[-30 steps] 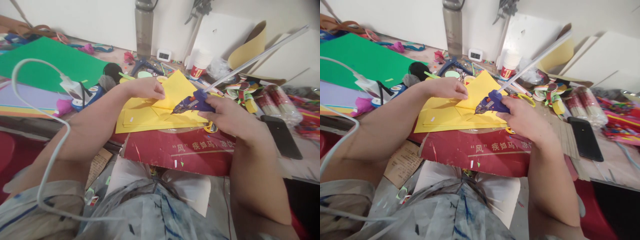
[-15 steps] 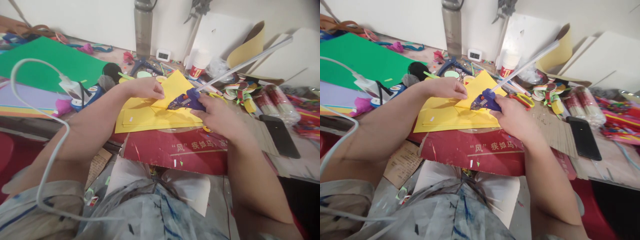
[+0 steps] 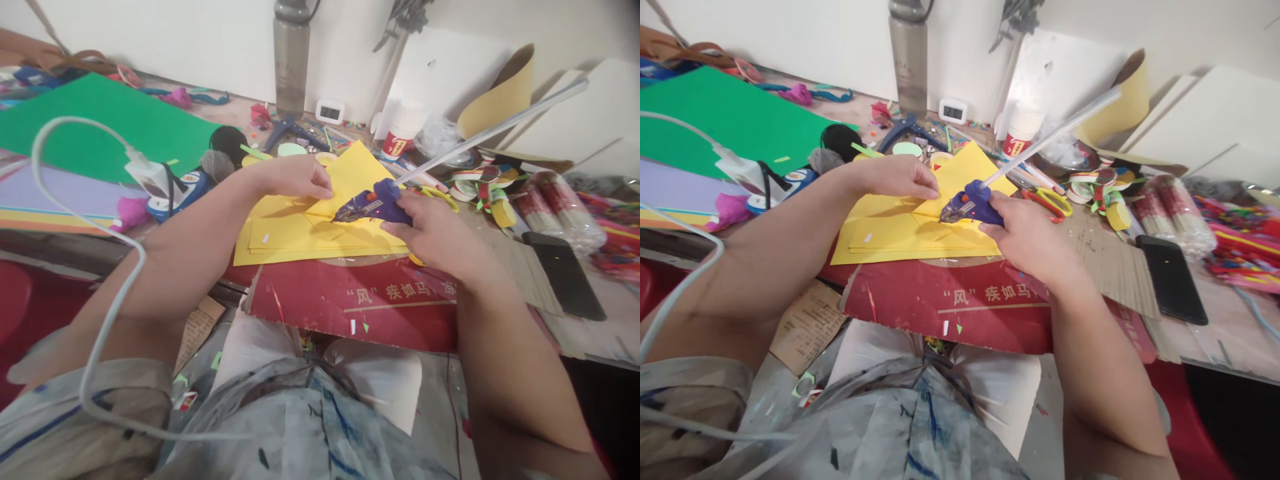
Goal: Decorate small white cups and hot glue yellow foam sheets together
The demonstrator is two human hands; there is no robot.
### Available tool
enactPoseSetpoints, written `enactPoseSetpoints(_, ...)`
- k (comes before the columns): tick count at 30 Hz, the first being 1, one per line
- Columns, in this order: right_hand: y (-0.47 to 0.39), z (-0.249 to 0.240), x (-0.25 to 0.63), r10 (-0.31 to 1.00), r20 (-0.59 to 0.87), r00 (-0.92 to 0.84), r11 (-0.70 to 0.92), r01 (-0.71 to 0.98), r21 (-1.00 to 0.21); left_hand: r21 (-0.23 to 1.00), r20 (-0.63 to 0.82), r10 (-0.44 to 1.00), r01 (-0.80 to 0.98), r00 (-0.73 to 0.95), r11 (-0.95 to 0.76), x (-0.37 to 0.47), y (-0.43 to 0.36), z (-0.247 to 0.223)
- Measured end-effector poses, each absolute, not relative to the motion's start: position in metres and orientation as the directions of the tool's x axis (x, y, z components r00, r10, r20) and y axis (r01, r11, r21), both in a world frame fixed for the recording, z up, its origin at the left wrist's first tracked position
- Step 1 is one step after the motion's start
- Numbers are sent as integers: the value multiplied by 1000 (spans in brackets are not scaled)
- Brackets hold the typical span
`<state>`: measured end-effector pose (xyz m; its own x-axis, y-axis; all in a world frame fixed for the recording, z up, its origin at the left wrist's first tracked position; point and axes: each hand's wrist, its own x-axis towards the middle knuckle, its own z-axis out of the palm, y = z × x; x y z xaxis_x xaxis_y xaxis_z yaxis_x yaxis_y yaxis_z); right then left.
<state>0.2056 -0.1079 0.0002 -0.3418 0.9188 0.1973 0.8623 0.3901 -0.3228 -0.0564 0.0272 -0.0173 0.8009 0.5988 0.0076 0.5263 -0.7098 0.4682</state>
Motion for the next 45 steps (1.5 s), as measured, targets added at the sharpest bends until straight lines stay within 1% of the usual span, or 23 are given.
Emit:
enactPoseSetpoints(3,-107,-5,200,915,202,-348,400,843,-360,474,37,589,505,807,-722,-57,29,-19)
enactPoseSetpoints(10,-106,-8,199,915,206,-346,402,825,-396,492,11,607,524,795,-695,-57,30,-20)
enactPoseSetpoints(14,-107,-4,201,921,165,-352,389,838,-383,486,38,584,496,811,-720,-57,29,-20)
enactPoseSetpoints(17,-109,0,207,921,169,-351,388,856,-342,483,39,572,486,819,-728,-56,28,-19)
enactPoseSetpoints(21,-111,4,215,919,178,-352,391,872,-296,494,7,616,533,788,-687,-56,26,-17)
enactPoseSetpoints(24,-110,1,209,911,180,-371,411,856,-314,490,-24,625,555,780,-673,-55,25,-16)
enactPoseSetpoints(27,-110,-7,199,908,216,-360,414,849,-327,486,-24,613,545,790,-683,-55,25,-15)
enactPoseSetpoints(32,-109,-13,194,909,258,-327,398,863,-311,451,-30,618,562,786,-693,-54,24,-14)
enactPoseSetpoints(38,-106,-22,185,887,275,-371,451,824,-342,453,30,573,500,819,-738,-54,26,-17)
enactPoseSetpoints(42,-107,-21,186,891,249,-380,449,821,-352,455,3,590,524,808,-720,-54,26,-16)
enactPoseSetpoints(45,-107,-12,197,907,211,-363,417,845,-336,467,-28,602,543,798,-698,-55,25,-14)
